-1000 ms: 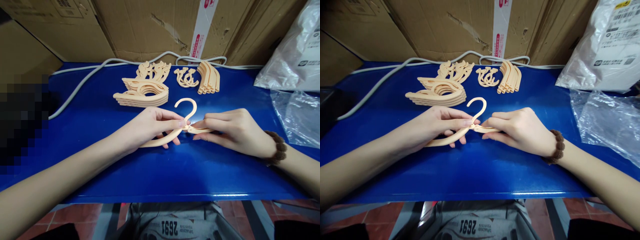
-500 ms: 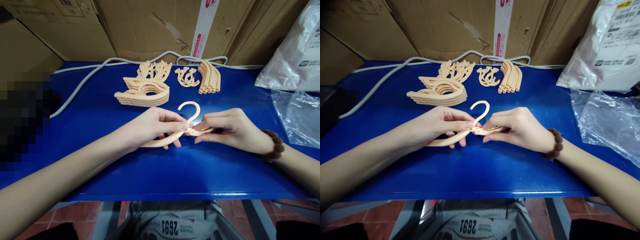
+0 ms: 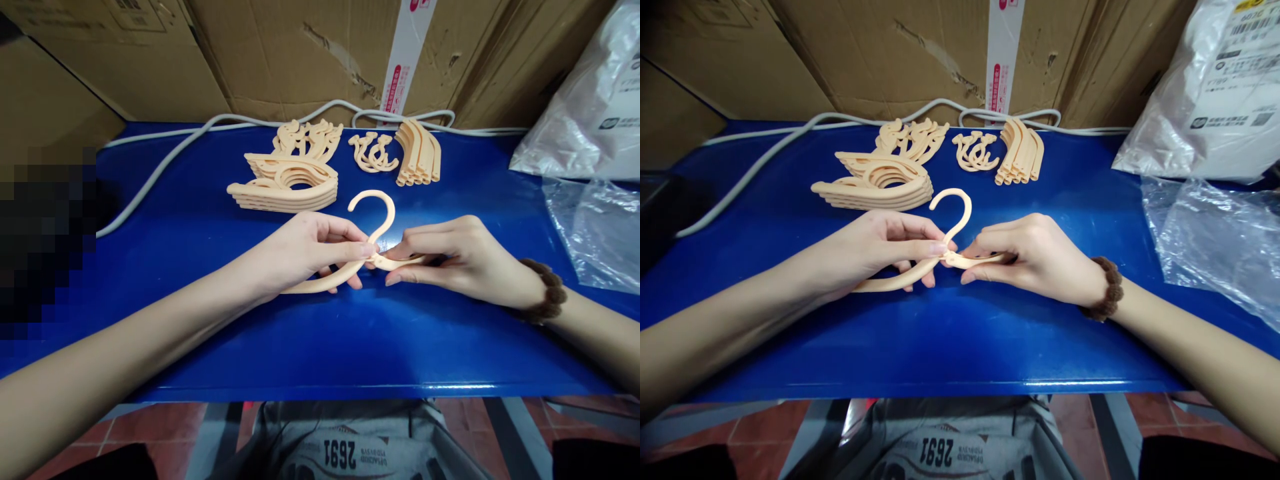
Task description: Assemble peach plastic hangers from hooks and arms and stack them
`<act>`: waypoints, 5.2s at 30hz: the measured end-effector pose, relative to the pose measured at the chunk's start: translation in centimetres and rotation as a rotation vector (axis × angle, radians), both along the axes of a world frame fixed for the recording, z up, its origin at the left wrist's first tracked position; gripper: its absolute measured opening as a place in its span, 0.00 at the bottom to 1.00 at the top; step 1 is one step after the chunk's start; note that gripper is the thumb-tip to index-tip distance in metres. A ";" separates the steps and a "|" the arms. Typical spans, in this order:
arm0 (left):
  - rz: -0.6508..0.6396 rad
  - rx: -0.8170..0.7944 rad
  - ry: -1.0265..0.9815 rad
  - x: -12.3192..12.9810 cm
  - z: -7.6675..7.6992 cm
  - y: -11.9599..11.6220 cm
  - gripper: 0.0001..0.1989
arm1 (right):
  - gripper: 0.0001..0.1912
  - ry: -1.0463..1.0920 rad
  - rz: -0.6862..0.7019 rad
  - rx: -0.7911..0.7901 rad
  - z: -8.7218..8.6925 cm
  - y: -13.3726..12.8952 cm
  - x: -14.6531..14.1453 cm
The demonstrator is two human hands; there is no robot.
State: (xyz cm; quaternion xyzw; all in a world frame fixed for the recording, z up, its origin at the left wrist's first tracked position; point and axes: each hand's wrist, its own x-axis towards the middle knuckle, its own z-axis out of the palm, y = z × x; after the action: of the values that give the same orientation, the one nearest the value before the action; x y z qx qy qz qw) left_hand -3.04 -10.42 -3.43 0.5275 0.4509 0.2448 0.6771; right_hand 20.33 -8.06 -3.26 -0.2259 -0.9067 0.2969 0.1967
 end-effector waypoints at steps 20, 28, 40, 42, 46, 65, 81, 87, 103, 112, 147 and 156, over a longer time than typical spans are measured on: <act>0.038 0.101 0.086 0.1 -0.1 -0.3 0.09 | 0.12 -0.087 -0.004 0.128 -0.1 0.0 0.3; 0.009 0.085 0.051 -0.2 0.1 -0.3 0.08 | 0.11 -0.038 0.004 0.128 0.1 -0.4 0.2; 0.106 0.158 0.147 0.7 0.6 -0.7 0.07 | 0.14 -0.121 -0.088 0.131 0.1 -0.9 -0.5; 0.098 0.179 0.176 0.6 0.4 -0.7 0.08 | 0.16 -0.145 -0.120 0.129 0.1 -0.9 -0.6; 0.078 0.226 0.188 0.3 0.0 -0.7 0.10 | 0.20 -0.174 -0.154 0.111 0.1 -1.0 -0.6; -0.013 0.306 0.261 0.5 0.3 -1.5 0.13 | 0.20 -0.198 -0.181 0.026 0.6 -1.4 -1.0; -0.231 1.011 0.861 0.2 -0.7 -2.3 0.14 | 0.14 -0.240 -0.066 0.407 0.2 -0.6 0.1; -0.243 1.124 0.967 0.3 -0.9 -2.3 0.09 | 0.18 -0.269 -0.087 0.581 0.4 -0.5 0.1; -0.087 1.388 1.002 0.2 -0.8 -2.5 0.10 | 0.10 -0.157 -0.314 0.636 1.5 -2.0 0.1; -0.087 1.462 0.982 0.2 -0.9 -2.7 0.10 | 0.12 -0.162 -0.266 0.556 1.0 -1.7 -0.2; -0.224 1.532 0.826 0.4 -1.5 -2.6 0.11 | 0.15 -0.212 -0.241 0.452 0.4 -1.6 -0.6; -0.343 1.563 0.793 0.4 -1.8 -2.6 0.12 | 0.07 -0.235 -0.328 0.398 0.2 -1.2 -0.3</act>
State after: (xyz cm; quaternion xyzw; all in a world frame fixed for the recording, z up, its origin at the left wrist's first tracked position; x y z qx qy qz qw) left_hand -2.68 -12.98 -5.21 0.9445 0.2711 0.1772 -0.0541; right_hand 20.05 -9.21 -3.11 -0.3592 -0.9152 0.0492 0.1760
